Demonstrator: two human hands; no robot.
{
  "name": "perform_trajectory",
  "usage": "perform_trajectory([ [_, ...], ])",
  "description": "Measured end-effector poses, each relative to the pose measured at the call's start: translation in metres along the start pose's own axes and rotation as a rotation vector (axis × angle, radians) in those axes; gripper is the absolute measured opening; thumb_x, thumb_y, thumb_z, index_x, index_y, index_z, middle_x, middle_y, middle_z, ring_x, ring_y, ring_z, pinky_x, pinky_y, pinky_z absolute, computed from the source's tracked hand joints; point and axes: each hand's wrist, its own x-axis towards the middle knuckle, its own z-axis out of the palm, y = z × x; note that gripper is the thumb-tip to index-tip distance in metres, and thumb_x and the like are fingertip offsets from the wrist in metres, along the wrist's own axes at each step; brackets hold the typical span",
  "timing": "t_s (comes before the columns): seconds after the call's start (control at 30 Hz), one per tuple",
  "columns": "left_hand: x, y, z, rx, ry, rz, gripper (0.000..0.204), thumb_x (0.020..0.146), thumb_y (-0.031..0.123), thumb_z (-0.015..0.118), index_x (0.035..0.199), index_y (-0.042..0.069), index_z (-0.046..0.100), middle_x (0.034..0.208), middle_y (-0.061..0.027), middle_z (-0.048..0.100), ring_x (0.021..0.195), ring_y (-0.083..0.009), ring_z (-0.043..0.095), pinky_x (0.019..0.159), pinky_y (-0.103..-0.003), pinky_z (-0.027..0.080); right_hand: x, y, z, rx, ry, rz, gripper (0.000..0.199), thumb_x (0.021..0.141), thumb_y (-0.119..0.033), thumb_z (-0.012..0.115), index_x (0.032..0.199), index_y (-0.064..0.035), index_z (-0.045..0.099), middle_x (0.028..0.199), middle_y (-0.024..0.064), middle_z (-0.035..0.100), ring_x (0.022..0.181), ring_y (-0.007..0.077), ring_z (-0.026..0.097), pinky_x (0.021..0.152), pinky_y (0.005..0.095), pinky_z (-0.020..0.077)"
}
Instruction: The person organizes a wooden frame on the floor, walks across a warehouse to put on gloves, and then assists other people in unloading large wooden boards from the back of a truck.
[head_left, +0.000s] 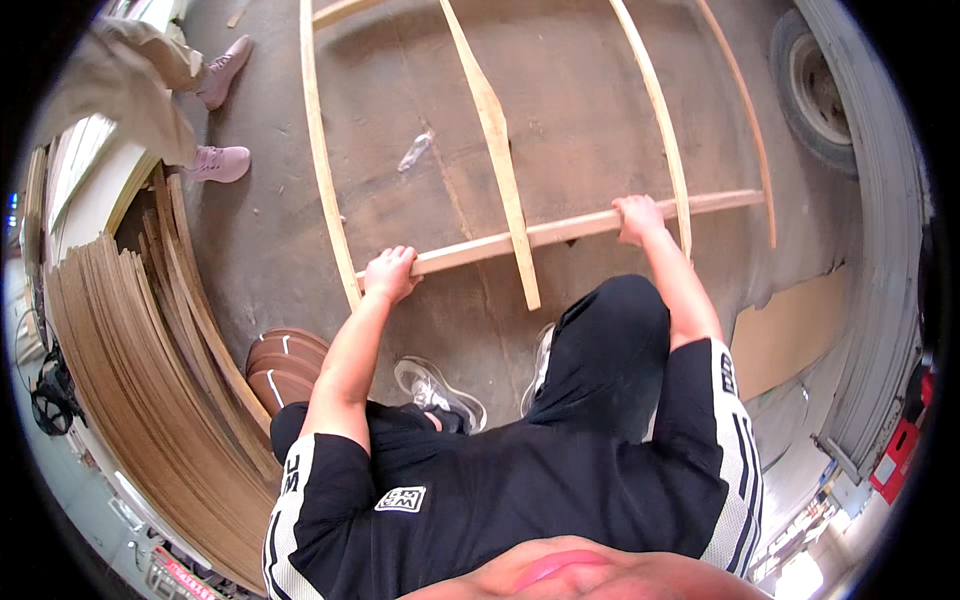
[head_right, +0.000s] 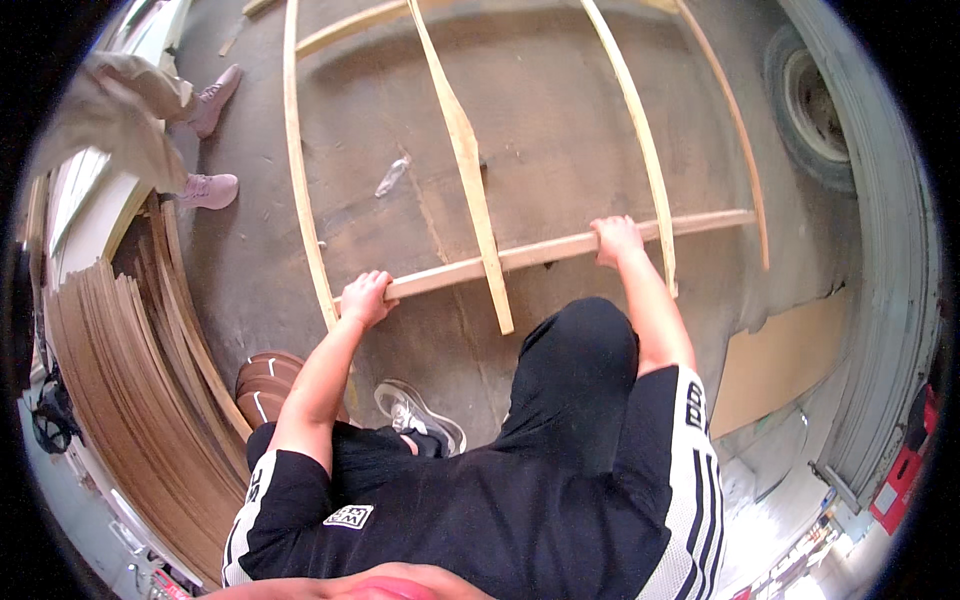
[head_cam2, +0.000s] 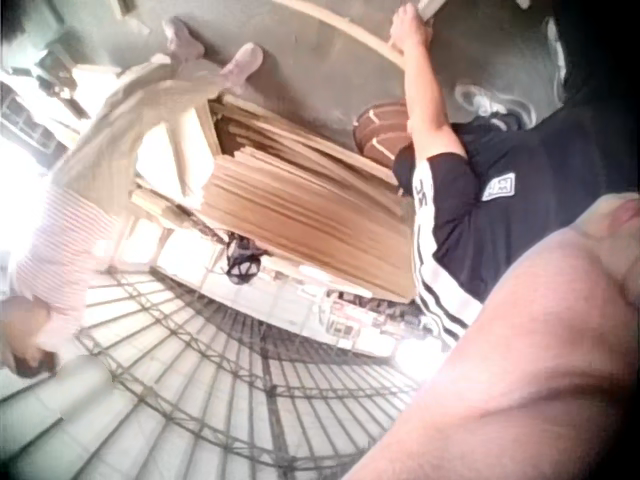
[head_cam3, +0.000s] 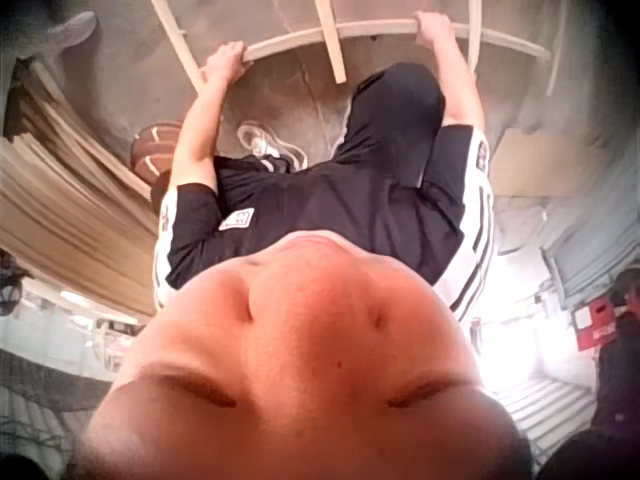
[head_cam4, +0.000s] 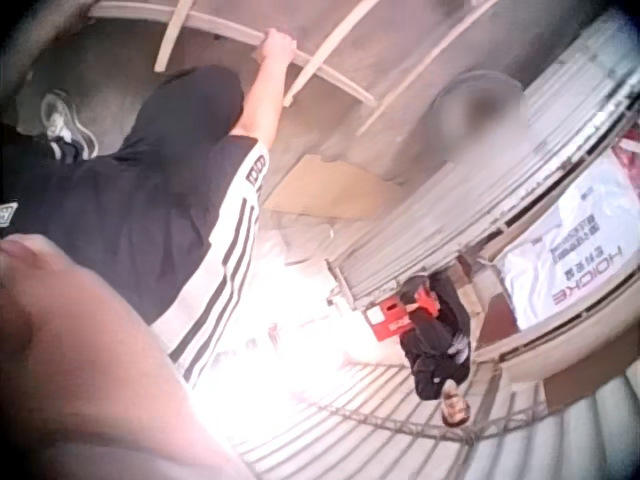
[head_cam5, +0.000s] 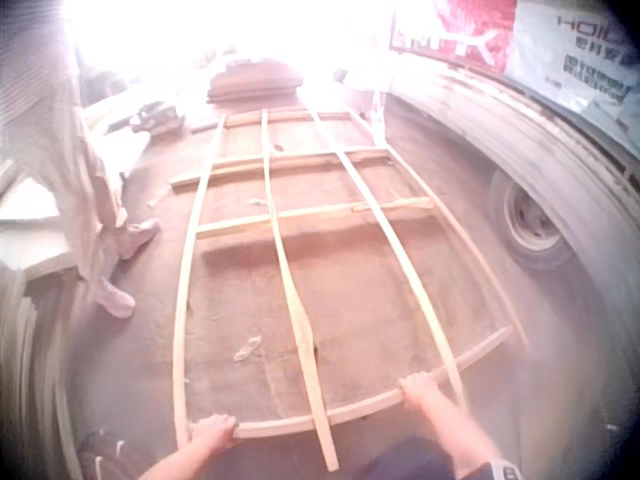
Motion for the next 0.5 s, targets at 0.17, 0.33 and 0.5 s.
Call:
perform_trajectory([
  [0.17,-0.007,-0.004,0.007,0.034,-0.021,-0.004,0.041,0.075,0.036,0.08,0.104,0.016,0.058,0.104,-0.0061,0.063,0.105,-0.0268,0.061,0.083,-0.043,0.051,-0.011,-0.018,-0.07,0.493,-0.053,-0.007,0.072,0.07,-0.036,0.085,0.133,-0.0122,0.058,0.135,0.0127,0.06,0.127,0.0292,0.054,0.108,0.0404,0.0436],
  [0.33,-0.012,0.003,0.003,0.083,0.017,-0.091,0.046,0.073,0.039,0.081,0.107,0.017,0.058,0.107,-0.0058,0.065,0.107,-0.0286,0.062,0.09,-0.05,0.045,-0.089,-0.09,-0.248,0.543,0.309,-0.221,0.054,0.08,-0.043,0.077,0.124,-0.0135,0.065,0.123,0.011,0.067,0.115,0.0274,0.063,0.099,0.0387,0.0498],
  [0.5,-0.014,0.014,-0.008,0.052,-0.032,-0.207,0.047,0.075,0.038,0.081,0.111,0.016,0.059,0.111,-0.007,0.065,0.112,-0.0295,0.061,0.093,-0.051,0.045,-0.105,-0.181,-0.298,0.765,0.407,-0.464,0.045,0.084,-0.042,0.074,0.119,-0.0143,0.067,0.115,0.0092,0.07,0.108,0.0275,0.066,0.092,0.0373,0.0529],
])
